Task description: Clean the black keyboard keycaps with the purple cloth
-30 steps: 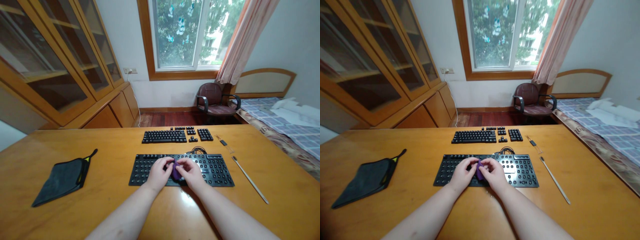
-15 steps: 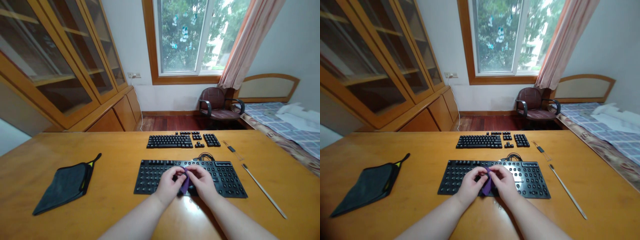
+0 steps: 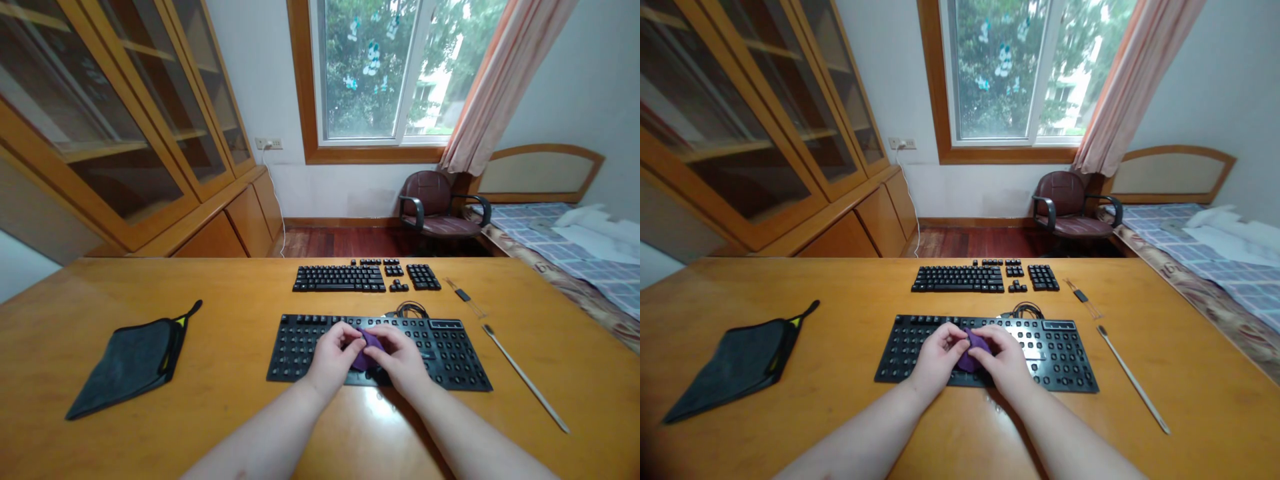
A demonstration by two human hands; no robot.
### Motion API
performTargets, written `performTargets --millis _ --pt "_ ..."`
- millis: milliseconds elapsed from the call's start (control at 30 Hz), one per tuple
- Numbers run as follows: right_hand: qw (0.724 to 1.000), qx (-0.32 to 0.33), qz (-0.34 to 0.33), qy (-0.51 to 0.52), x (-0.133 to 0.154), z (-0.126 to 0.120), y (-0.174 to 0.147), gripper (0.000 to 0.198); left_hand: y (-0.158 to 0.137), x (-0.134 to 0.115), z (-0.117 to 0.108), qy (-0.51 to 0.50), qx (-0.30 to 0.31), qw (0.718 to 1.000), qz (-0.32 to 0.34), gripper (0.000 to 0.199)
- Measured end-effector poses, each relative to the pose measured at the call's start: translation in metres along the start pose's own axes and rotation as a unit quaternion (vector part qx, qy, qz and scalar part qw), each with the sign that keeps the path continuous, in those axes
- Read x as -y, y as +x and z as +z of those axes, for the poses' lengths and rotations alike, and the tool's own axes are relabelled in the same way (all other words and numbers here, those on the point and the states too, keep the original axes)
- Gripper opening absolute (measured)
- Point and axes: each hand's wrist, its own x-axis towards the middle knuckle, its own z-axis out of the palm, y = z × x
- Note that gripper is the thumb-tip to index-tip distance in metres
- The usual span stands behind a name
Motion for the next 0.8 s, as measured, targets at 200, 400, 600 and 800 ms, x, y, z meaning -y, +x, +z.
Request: performTargets --millis 200,400,600,800 --pt "0.999 -0.028 -0.020 -0.029 0.0020 -0.0018 0.0011 0.020 0.0011 0.0030 -0.0001 -0.020 0.027 0.999 0.021 0.011" --pt "0.997 -0.005 -0.057 -0.053 -0.0023 -0.0031 0.0008 0.027 0.0026 0.0015 0.0011 -0.024 0.001 1.000 0.004 0.009" --pt "0.998 0.003 -0.049 -0.036 -0.0003 -0.0055 0.0019 0.022 0.0021 -0.0051 0.0007 -0.065 0.007 0.997 -0.032 0.012" --pt "0.999 0.001 -0.037 0.000 0.0037 -0.0051 0.0016 0.017 0.0016 -0.0053 0.0005 -0.074 0.016 0.996 -0.036 0.009"
